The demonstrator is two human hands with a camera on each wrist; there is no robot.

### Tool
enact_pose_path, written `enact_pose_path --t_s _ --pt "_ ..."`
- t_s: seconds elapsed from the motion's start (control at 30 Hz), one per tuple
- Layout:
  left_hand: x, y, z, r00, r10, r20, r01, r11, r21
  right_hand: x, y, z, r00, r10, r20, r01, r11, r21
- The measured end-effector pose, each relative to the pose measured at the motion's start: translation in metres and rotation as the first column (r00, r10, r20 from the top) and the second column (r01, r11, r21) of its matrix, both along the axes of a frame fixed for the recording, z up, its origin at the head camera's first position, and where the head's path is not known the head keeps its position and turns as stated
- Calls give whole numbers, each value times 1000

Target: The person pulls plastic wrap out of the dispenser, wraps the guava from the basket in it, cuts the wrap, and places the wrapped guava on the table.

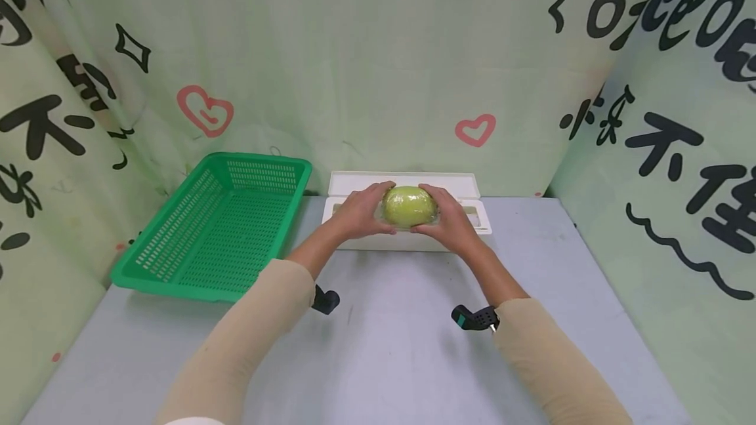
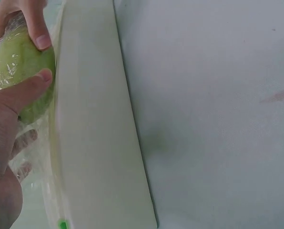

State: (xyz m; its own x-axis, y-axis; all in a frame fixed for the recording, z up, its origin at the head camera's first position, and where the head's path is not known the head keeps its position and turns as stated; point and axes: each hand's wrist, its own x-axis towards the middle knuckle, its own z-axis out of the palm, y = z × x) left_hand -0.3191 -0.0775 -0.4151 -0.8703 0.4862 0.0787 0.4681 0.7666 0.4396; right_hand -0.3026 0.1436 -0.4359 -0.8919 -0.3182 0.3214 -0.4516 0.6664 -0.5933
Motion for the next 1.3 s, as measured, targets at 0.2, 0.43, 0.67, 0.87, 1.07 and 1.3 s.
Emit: enact_pose_path --t_s 0.2,0.43,0.67,0.87,1.07,1.3 --pt "0 2 -6 999 6 -39 -6 1000 4 0 1 -1 998 -23 57 22 1000 13" --pt "0 3 -7 999 9 -42 -8 1000 30 -2 3 -3 996 -46 75 47 999 -10" --pt "-1 3 -5 999 11 -46 -9 999 36 -1 4 -2 999 -36 34 37 998 -45" --pt "-1 1 0 998 16 -61 -13 999 48 -5 5 0 999 -32 11 33 999 -42" --pt "-2 1 5 998 22 -58 -20 999 37 -6 7 5 999 -37 18 38 998 -43" --pt "0 2 11 998 27 -54 -27 1000 14 -5 7 12 999 -42 33 44 998 -49"
